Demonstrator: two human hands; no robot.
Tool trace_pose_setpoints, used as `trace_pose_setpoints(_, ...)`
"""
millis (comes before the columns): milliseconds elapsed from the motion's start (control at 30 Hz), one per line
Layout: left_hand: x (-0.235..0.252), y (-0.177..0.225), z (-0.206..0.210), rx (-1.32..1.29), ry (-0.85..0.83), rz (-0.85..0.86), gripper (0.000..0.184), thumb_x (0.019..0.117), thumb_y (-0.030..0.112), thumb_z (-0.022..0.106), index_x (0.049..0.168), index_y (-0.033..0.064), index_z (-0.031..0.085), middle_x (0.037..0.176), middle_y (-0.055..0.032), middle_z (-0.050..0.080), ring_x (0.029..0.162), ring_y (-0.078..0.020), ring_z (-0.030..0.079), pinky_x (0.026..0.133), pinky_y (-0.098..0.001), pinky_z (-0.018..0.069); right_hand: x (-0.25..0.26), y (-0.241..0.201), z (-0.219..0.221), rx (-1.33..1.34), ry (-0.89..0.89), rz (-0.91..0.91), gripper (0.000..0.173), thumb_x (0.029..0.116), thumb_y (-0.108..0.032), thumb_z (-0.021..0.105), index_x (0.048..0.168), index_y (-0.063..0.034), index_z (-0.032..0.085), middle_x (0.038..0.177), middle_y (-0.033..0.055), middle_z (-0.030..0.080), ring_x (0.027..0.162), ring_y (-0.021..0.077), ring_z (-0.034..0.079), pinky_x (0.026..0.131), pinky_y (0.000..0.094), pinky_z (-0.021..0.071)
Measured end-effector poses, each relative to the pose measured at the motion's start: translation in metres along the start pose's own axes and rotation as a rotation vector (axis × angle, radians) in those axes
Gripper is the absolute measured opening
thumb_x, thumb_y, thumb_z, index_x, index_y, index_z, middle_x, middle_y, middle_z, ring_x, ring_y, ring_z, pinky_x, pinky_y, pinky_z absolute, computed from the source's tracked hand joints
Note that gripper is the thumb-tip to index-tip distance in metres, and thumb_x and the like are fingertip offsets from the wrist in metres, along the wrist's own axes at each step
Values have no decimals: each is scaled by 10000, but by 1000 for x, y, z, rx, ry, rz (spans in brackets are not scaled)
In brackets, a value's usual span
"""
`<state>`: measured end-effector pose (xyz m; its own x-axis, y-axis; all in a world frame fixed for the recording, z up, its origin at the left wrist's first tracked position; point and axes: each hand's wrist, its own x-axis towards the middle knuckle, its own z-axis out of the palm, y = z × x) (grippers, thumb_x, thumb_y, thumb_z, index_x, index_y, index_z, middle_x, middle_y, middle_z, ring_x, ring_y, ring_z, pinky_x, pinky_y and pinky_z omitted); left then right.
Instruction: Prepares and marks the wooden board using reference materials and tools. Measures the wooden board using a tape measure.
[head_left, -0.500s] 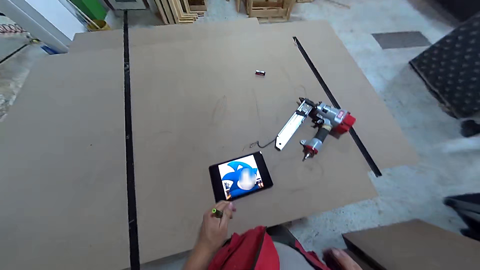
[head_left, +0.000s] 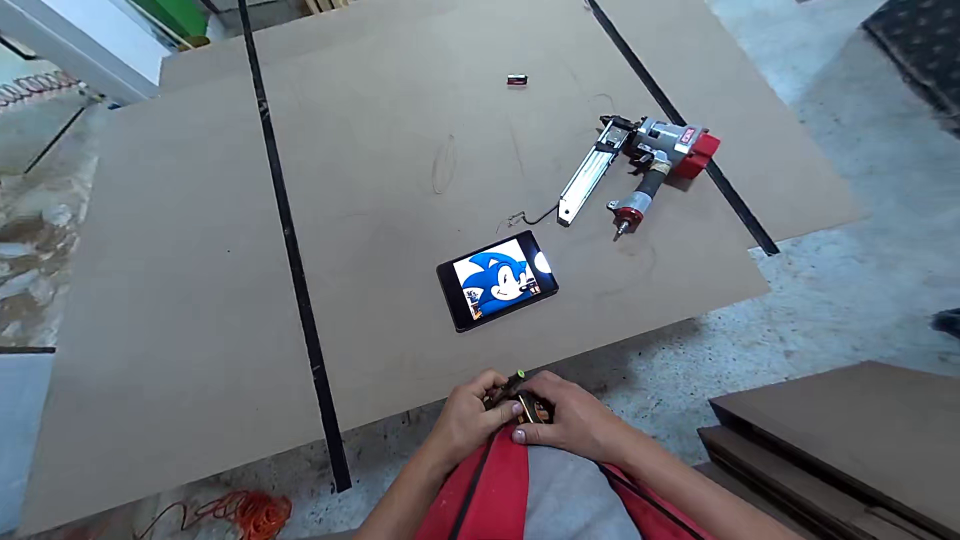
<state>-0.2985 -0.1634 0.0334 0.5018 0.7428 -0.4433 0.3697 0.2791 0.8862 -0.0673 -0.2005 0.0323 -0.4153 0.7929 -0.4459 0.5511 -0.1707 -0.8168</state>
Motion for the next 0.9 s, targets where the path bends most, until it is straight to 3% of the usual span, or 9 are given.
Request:
trace_pose_setpoints(67,3,-2,-21,50,-145,-51,406,868,317,819,1140,81,633,833,3,699,742,-109,672,724,-324,582,9,-8,4,-36,27,-4,708,835,-776,648,1301,-243,669,1230,16,658,1094,140,645,952,409,554)
trace_pose_setpoints(167,19,3,-60,209,-317,-140,383,876,342,800,1093,75,632,784,-13,647,693,-119,617,694,-333,542,33,-26,9,-124,23,-8,760,865,-796,583,1469,-335,561,1273,34,657,1117,171,649,968,452,544)
trace_pose_setpoints(200,23,4,-75,242,-352,-149,348,884,337,787,1067,79,643,769,-12,648,683,-117,617,683,-333,539,41,-32,14,-135,24,6,723,884,-779,573,1453,-332,576,1259,37,657,1111,177,648,963,457,540)
trace_pose_setpoints(267,31,5,-107,271,-368,-109,277,875,318,774,995,97,655,704,1,621,624,-111,590,616,-324,512,58,-43,26,-111,54,59,585,919,-679,593,1289,-230,660,1186,41,653,1061,184,647,923,446,541)
trace_pose_setpoints(367,47,-1,-157,280,-300,-31,211,864,261,765,981,103,685,722,-12,625,626,-130,579,597,-344,501,87,-47,50,-9,187,180,432,931,-530,606,1077,-132,687,1128,41,650,992,172,644,866,416,545)
trace_pose_setpoints(533,93,-20,-193,254,-225,-75,158,930,178,749,1002,72,656,673,-57,572,540,-155,494,518,-335,427,114,-26,91,80,442,211,266,943,-310,623,1176,-227,721,1126,-48,707,950,91,678,836,376,586)
trace_pose_setpoints(633,122,-22,-190,268,-198,-84,154,971,181,720,1039,65,645,657,-69,566,520,-163,474,502,-326,402,125,-12,104,50,569,230,223,1015,-376,601,1045,-226,763,977,-66,740,863,74,696,793,371,597)
trace_pose_setpoints(733,147,-28,-179,274,-130,-121,196,975,199,719,1110,72,654,731,-72,634,581,-172,539,557,-344,462,138,-4,110,38,685,281,254,1031,-407,595,999,-230,774,968,-83,744,847,64,697,784,373,601)
trace_pose_setpoints(900,151,-50,-180,319,116,-167,331,1022,288,652,1295,101,642,880,-114,702,720,-244,660,703,-472,569,167,6,119,-78,831,353,254,1051,-322,559,1064,-194,778,1042,-25,762,951,136,725,843,436,601)
